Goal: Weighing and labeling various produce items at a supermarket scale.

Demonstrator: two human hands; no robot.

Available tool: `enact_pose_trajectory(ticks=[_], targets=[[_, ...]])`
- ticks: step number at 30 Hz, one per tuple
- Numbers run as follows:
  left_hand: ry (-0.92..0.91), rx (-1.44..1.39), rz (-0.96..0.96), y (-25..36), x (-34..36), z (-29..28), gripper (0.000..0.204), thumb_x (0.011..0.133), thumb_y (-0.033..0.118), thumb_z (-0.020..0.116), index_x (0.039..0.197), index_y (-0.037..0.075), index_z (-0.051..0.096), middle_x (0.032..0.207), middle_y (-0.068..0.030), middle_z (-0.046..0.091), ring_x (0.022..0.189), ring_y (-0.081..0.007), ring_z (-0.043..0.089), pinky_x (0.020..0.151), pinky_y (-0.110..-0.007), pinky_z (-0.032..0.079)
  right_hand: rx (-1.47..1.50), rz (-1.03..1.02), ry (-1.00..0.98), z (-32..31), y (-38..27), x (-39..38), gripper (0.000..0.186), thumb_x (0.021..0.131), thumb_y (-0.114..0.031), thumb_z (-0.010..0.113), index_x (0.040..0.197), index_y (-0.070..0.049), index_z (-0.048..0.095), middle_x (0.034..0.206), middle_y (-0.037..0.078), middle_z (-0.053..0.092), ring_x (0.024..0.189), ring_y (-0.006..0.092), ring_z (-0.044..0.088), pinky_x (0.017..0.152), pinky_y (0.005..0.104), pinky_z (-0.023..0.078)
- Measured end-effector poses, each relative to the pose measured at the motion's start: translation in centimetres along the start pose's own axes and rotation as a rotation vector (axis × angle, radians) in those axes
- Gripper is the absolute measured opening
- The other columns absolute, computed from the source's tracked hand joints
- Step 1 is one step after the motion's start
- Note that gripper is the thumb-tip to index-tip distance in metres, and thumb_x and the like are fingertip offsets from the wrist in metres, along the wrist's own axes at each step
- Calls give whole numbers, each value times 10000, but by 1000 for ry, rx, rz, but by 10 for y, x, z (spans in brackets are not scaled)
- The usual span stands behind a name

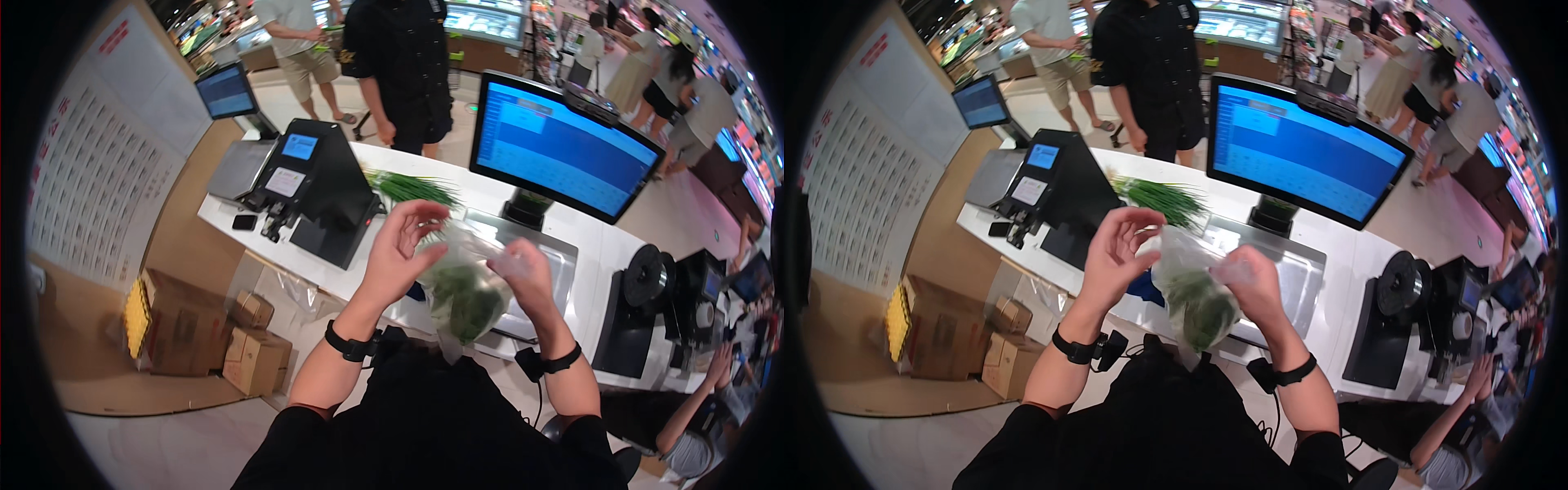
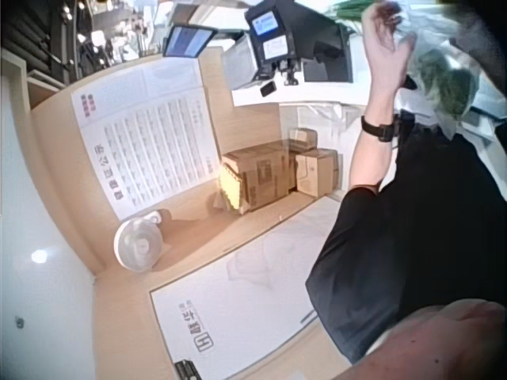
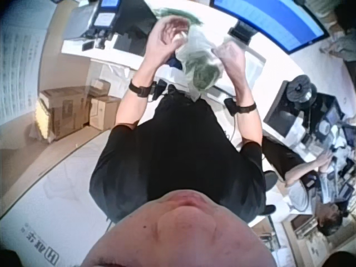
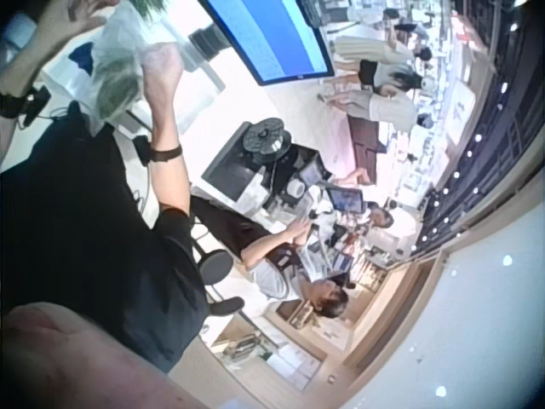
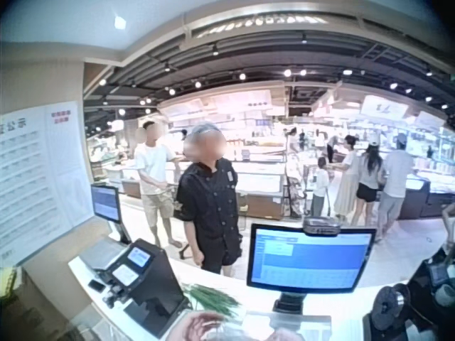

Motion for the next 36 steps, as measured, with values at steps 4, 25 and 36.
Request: enact_pose_trajectory(ticks=[4, 25, 36], targets=[[-348, 613, -62, -46, -52, 18, 947, 708, 230, 833, 1445, 51, 266, 1482, -219, 247, 1398, -338, 239, 1142, -425, 211, 156, -90, -73, 48, -12, 8, 214, 812, -50, 689, 772, -73, 480, 733, -21, 519, 688, 52, 513, 650, 222, 449], [-197, 936, 39, -32, -47, -175, 231, 747, 198, 647, 918, 50, 599, 943, -126, 586, 907, -318, 587, 780, -418, 470, -748, -103, -82, 268, 61, 73, 553, 725, -180, 715, 1238, -97, 528, 866, 187, 642, 749, 350, 633, 655, 372, 512], [156, 417, -444, -45, -49, -334, 120, 801, 74, 623, 886, 26, 694, 732, -64, 665, 561, -144, 630, 502, -259, 482, -760, -185, -121, 382, 41, 93, 433, 787, -341, 709, 1046, -30, 555, 863, 182, 663, 745, 365, 655, 639, 430, 532]])
Point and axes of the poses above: each hand's wrist, its own x-axis towards the middle knuckle, its own z-axis out of the palm, y = z × x, the point moved 9 cm from there along x, towards the middle knuckle
